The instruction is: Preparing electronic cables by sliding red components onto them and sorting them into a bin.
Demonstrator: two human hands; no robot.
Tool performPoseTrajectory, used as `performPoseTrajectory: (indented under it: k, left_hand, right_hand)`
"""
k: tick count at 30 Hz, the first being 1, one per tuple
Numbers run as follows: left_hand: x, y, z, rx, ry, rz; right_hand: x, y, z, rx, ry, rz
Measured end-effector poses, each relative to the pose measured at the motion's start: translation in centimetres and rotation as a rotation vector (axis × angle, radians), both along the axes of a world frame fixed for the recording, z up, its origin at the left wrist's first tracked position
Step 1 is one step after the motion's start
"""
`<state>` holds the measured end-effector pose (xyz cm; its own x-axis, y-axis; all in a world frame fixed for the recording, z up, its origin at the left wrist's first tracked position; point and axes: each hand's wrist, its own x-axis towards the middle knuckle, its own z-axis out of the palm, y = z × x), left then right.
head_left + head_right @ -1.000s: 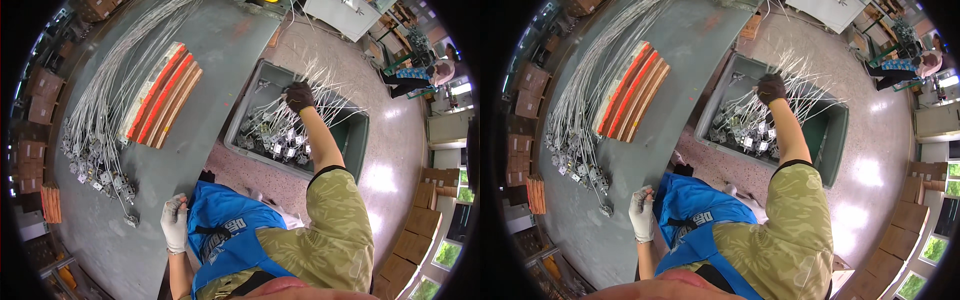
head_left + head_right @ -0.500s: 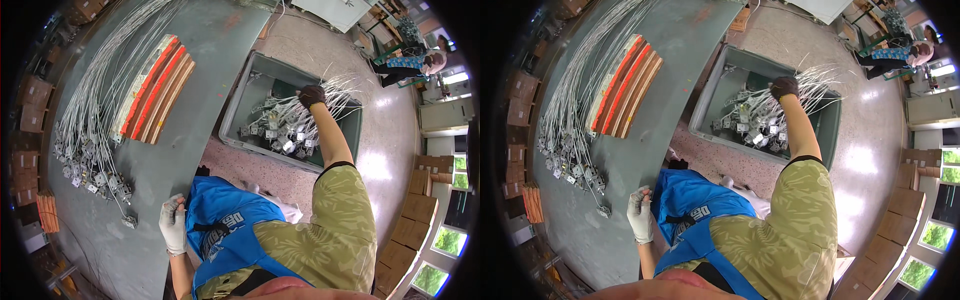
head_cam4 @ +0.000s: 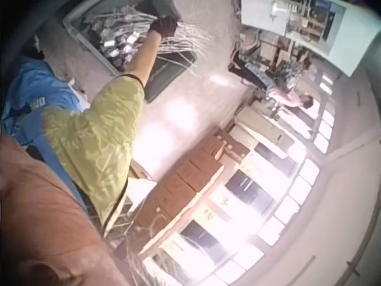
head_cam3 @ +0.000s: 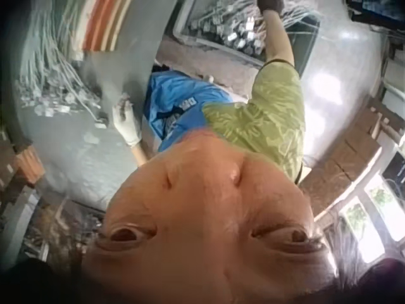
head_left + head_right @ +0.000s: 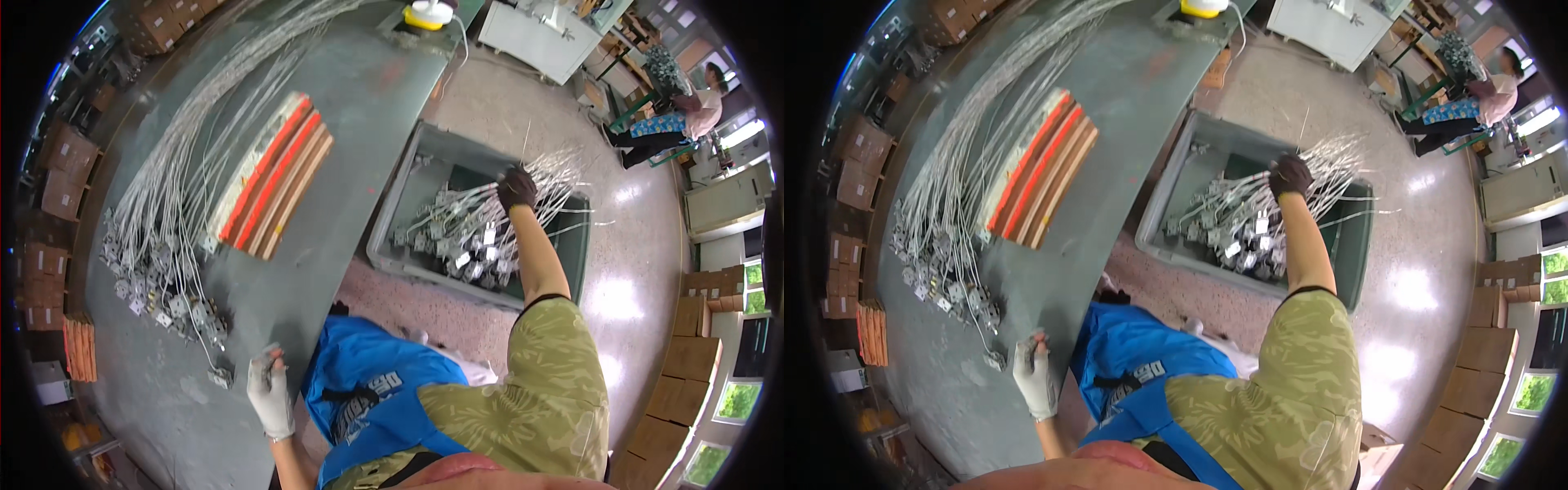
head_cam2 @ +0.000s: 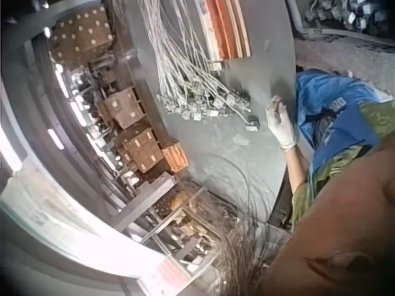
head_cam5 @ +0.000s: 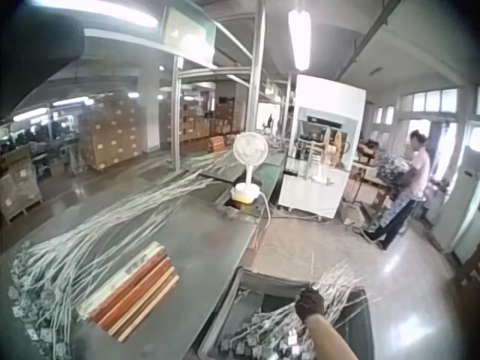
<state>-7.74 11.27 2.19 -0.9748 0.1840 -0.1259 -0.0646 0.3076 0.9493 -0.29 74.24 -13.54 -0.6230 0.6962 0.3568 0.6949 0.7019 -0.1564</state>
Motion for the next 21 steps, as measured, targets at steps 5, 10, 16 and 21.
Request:
performPoseTrajectory:
  k: [5, 10, 16, 21]
  left_hand:
    - [-0.3, -2.3, -1.4, -0.028, 0.009, 0.077]
    - [-1.0, -0.6, -1.0, -0.017, -0.016, 0.069]
    - [-1.3, -0.7, -0.5, -0.111, 0.024, 0.025]
    - [-0.7, -4.6, -0.8, -0.211, 0.076, 0.143]
  right_hand:
    - [3.5, -1.2, 3.7, -0.148, -0.306, -0.353]
    - [0.8, 0.6, 5.3, 0.180, -0.485, -0.239]
    - [-3.7, 4.0, 2.8, 0.181, -0.196, 0.030]
    - [-6.9, 6.1, 3.0, -0.075, -0.247, -0.125]
